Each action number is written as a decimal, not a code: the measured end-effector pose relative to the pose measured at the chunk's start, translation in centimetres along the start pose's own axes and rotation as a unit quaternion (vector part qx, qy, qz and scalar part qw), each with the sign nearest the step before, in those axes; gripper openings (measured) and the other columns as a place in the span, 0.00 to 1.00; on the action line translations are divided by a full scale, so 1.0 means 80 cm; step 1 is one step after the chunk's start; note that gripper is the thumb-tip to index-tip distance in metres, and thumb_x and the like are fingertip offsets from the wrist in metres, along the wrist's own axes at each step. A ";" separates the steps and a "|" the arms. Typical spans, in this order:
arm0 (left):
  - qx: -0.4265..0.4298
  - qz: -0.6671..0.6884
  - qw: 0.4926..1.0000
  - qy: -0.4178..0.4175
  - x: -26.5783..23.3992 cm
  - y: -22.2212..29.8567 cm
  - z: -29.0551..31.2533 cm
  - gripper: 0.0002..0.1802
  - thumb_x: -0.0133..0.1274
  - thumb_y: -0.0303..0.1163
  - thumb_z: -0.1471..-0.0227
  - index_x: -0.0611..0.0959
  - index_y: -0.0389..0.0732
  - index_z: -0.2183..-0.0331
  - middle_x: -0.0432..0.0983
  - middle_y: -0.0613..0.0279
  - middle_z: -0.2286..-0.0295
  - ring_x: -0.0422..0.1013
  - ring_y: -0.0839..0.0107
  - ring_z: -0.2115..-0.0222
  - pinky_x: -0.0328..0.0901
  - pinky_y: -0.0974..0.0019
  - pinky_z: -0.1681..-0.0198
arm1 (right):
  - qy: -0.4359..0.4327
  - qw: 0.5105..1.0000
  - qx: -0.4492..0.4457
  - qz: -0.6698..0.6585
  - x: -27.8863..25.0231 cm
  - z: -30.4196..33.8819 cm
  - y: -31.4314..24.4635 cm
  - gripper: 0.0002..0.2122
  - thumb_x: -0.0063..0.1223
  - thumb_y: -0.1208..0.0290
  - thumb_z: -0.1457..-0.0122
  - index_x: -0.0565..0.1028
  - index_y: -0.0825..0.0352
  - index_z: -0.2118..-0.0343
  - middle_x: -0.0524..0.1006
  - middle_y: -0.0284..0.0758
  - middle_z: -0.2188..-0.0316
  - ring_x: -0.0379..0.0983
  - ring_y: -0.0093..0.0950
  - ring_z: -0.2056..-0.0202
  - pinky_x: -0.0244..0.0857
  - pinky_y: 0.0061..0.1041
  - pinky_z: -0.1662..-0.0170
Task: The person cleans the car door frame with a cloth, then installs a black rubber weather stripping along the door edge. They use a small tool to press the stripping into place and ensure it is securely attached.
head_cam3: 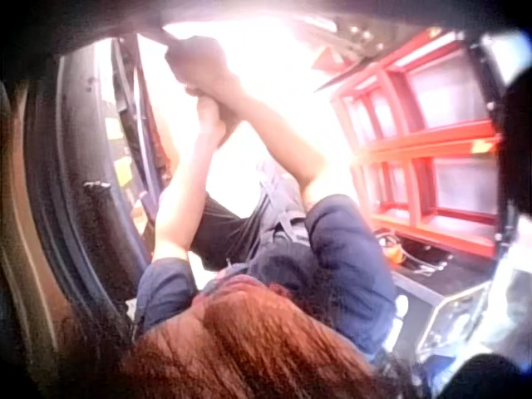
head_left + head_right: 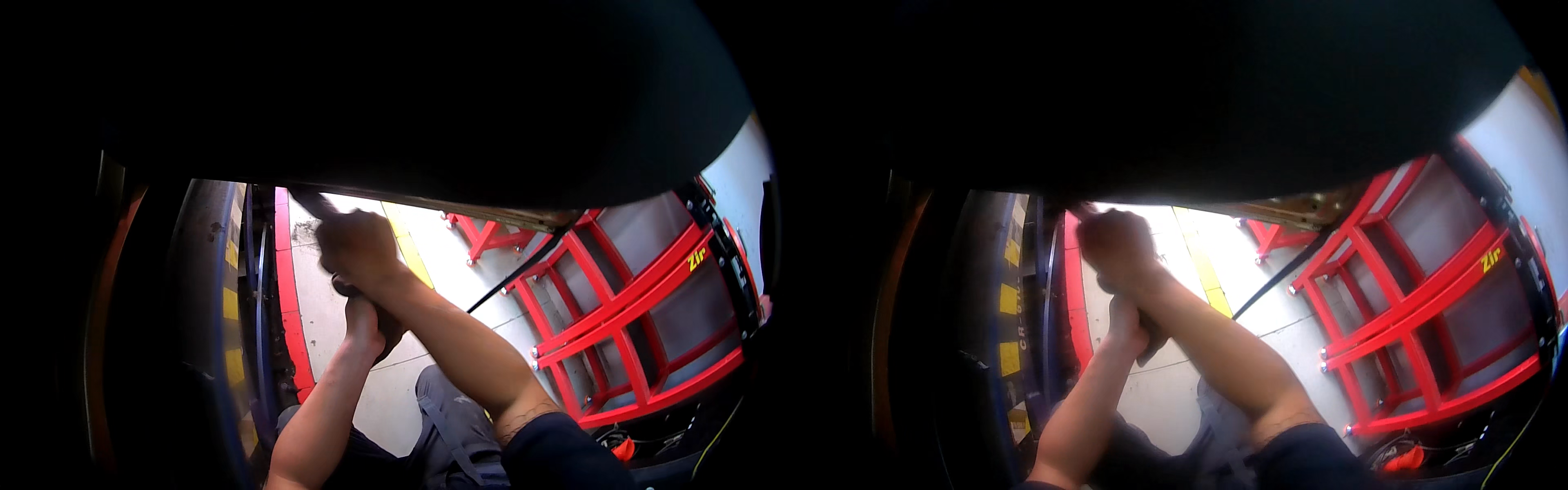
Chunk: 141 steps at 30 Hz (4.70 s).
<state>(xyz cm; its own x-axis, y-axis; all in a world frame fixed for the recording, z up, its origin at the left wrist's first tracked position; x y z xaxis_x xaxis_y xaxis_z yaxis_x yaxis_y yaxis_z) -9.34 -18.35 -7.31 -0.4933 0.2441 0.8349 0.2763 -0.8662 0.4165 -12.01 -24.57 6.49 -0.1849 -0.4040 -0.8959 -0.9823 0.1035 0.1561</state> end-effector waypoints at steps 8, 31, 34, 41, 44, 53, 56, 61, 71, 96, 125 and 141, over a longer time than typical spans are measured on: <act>0.027 -0.143 0.985 -0.096 0.003 -0.019 -0.017 0.08 0.45 0.31 0.32 0.76 0.38 0.57 0.77 0.59 0.66 0.75 0.72 0.67 0.73 0.66 0.62 | 0.178 0.908 0.364 -0.105 -0.097 0.226 0.109 0.26 0.49 0.73 0.39 0.70 0.51 0.36 0.75 0.44 0.81 0.76 0.43 0.80 0.68 0.42 0.75; 0.016 -0.149 0.986 -0.071 0.011 -0.033 -0.015 0.04 0.46 0.27 0.34 0.74 0.37 0.60 0.78 0.55 0.67 0.77 0.67 0.69 0.75 0.63 0.64 | 0.250 0.848 0.450 -0.127 -0.079 0.250 0.105 0.17 0.47 0.70 0.34 0.72 0.59 0.43 0.76 0.46 0.81 0.74 0.48 0.80 0.65 0.46 0.76; 0.002 -0.162 0.983 -0.091 0.015 -0.037 -0.005 0.05 0.45 0.27 0.33 0.74 0.37 0.60 0.78 0.56 0.68 0.77 0.68 0.70 0.76 0.63 0.64 | 0.290 0.813 0.466 -0.196 -0.096 0.260 0.103 0.15 0.46 0.71 0.33 0.73 0.68 0.46 0.73 0.44 0.84 0.72 0.40 0.83 0.63 0.40 0.78; 0.050 -0.169 0.983 -0.047 0.005 -0.015 -0.015 0.09 0.46 0.33 0.34 0.75 0.38 0.57 0.76 0.57 0.65 0.76 0.67 0.66 0.75 0.61 0.62 | 0.202 0.687 0.338 -0.611 -0.039 0.285 0.045 0.11 0.49 0.68 0.30 0.77 0.71 0.63 0.78 0.40 0.73 0.77 0.31 0.69 0.69 0.30 0.63; 0.127 -0.132 0.983 0.034 -0.017 0.005 -0.022 0.10 0.45 0.35 0.34 0.76 0.40 0.57 0.76 0.57 0.64 0.76 0.64 0.65 0.75 0.60 0.61 | 0.111 0.656 0.253 -0.703 -0.033 0.315 -0.005 0.16 0.50 0.66 0.29 0.79 0.71 0.71 0.81 0.39 0.66 0.79 0.30 0.59 0.72 0.27 0.54; 0.289 0.011 0.955 0.070 -0.023 0.072 -0.007 0.10 0.41 0.35 0.29 0.73 0.42 0.63 0.67 0.68 0.75 0.68 0.75 0.75 0.71 0.68 0.69 | 0.221 0.791 0.382 -0.424 -0.013 0.425 0.048 0.06 0.59 0.80 0.39 0.76 0.71 0.60 0.79 0.38 0.62 0.78 0.25 0.56 0.73 0.27 0.54; 0.311 0.017 0.948 0.071 -0.026 0.080 -0.005 0.09 0.41 0.32 0.29 0.72 0.41 0.63 0.68 0.68 0.75 0.65 0.79 0.78 0.68 0.72 0.73 | 0.364 0.706 0.440 -0.419 -0.025 0.409 0.124 0.14 0.60 0.76 0.37 0.73 0.71 0.50 0.77 0.37 0.56 0.75 0.24 0.53 0.70 0.26 0.49; 0.298 0.010 0.954 0.033 -0.032 0.072 -0.022 0.07 0.42 0.30 0.29 0.72 0.40 0.63 0.70 0.66 0.74 0.65 0.81 0.77 0.67 0.73 0.73 | 0.344 0.711 0.410 -0.455 0.001 0.375 0.153 0.15 0.63 0.73 0.36 0.75 0.71 0.49 0.78 0.36 0.58 0.75 0.25 0.54 0.68 0.27 0.46; 0.259 -0.081 0.962 0.028 -0.026 0.056 -0.024 0.08 0.44 0.32 0.31 0.74 0.40 0.62 0.70 0.66 0.74 0.68 0.77 0.75 0.68 0.71 0.70 | 0.299 0.458 0.302 -0.781 0.053 0.391 0.142 0.06 0.60 0.71 0.34 0.79 0.65 0.57 0.81 0.36 0.64 0.78 0.35 0.56 0.73 0.41 0.47; 0.177 -0.158 0.959 -0.158 0.074 0.013 0.024 0.09 0.46 0.34 0.29 0.76 0.39 0.57 0.73 0.67 0.71 0.70 0.81 0.68 0.68 0.74 0.62 | 0.214 0.302 0.170 -0.914 0.040 0.374 0.099 0.13 0.53 0.64 0.31 0.72 0.59 0.47 0.67 0.30 0.66 0.64 0.26 0.64 0.60 0.26 0.63; 0.420 -0.400 0.770 -0.266 0.262 -0.084 0.025 0.08 0.56 0.21 0.39 0.82 0.35 0.57 0.79 0.58 0.62 0.77 0.69 0.63 0.71 0.69 0.57 | 0.343 0.773 0.395 -0.358 -0.097 0.359 0.189 0.07 0.49 0.77 0.32 0.76 0.75 0.57 0.75 0.36 0.66 0.77 0.24 0.62 0.73 0.25 0.61; 0.367 -0.514 0.733 -0.254 0.210 -0.080 0.025 0.07 0.53 0.20 0.39 0.82 0.33 0.59 0.81 0.49 0.65 0.79 0.59 0.64 0.72 0.63 0.58 | 0.353 0.766 0.356 -0.402 -0.082 0.369 0.208 0.08 0.57 0.79 0.34 0.82 0.69 0.54 0.76 0.30 0.64 0.73 0.19 0.62 0.69 0.20 0.59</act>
<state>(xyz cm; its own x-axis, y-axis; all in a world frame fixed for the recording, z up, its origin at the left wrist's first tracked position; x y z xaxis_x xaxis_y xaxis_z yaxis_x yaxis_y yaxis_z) -17.75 -7.87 4.76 -0.4331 0.8950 -0.1071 0.4340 0.3112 0.8454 -26.28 6.66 2.70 0.2545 -0.9623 -0.0960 -0.5684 -0.0685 -0.8199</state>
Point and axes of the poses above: each hand's wrist, its own z-axis away from the middle knuckle, its own x-axis out of the palm, y = z × x, the point moved 8 cm from there along -z, towards the middle knuckle
